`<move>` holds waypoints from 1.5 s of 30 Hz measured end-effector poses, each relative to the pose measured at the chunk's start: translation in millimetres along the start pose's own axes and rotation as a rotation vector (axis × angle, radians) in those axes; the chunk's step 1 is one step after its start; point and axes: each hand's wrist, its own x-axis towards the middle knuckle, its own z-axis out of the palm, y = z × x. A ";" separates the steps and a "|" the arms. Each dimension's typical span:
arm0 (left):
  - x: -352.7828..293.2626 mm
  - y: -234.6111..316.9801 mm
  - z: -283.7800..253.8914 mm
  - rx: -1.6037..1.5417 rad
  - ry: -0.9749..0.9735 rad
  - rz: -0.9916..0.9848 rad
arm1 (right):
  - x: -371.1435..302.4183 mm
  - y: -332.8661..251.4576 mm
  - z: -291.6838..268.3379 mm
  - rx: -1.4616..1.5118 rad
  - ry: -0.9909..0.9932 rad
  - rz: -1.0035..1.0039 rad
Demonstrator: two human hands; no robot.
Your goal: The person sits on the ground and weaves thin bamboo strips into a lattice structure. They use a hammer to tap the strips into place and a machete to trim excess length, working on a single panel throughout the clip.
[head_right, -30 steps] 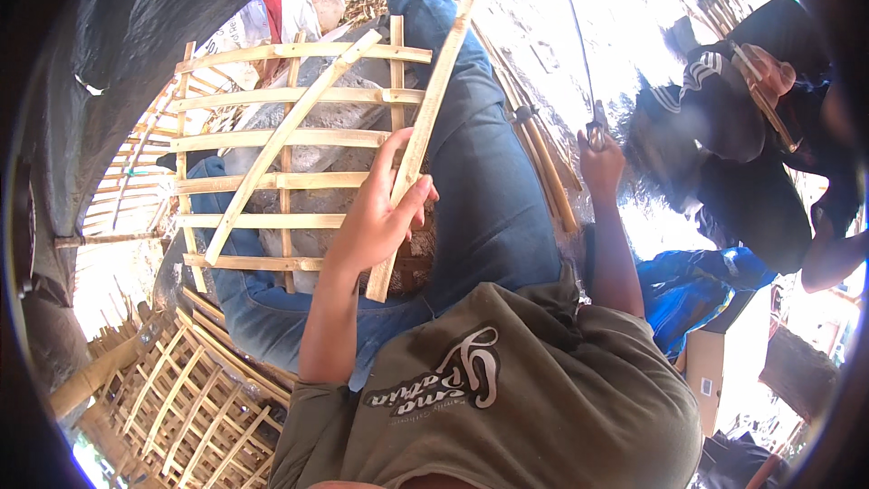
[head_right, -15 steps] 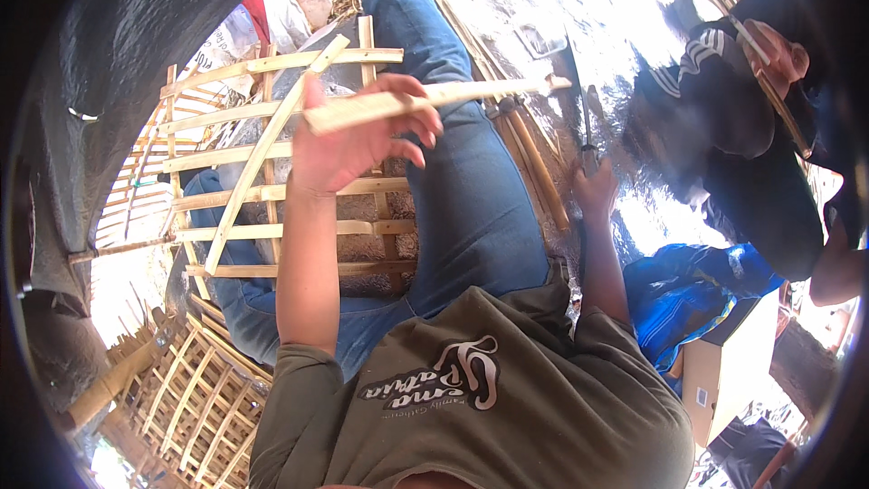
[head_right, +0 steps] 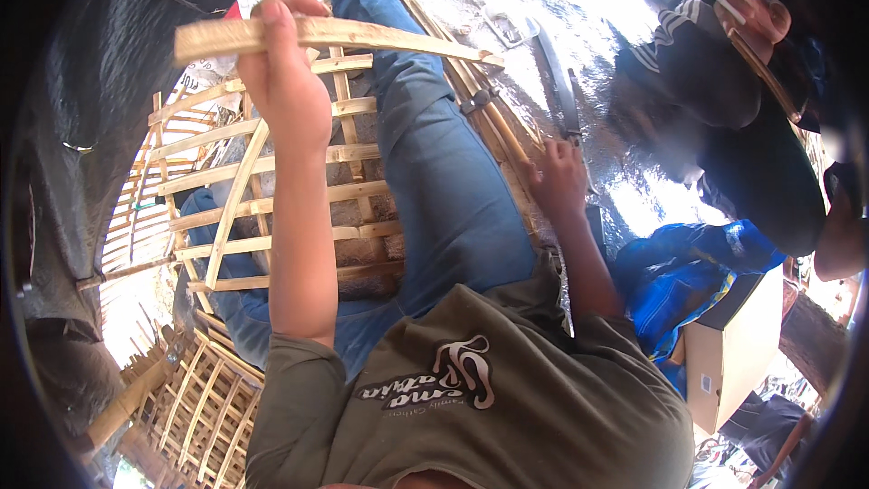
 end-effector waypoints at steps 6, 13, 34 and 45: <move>45.9 -4.8 47.4 -0.332 0.011 -0.143 | -1.2 -13.4 20.1 0.071 -0.183 0.034; 66.8 -34.4 96.5 -0.235 0.010 0.075 | -7.9 -23.4 9.7 -0.012 -0.223 -0.044; 78.7 -49.9 127.1 0.197 0.212 0.250 | 9.1 -34.5 -22.7 0.457 -0.400 0.155; 83.5 -46.5 119.2 0.170 0.175 0.169 | 22.9 -34.4 -82.3 0.506 0.120 0.063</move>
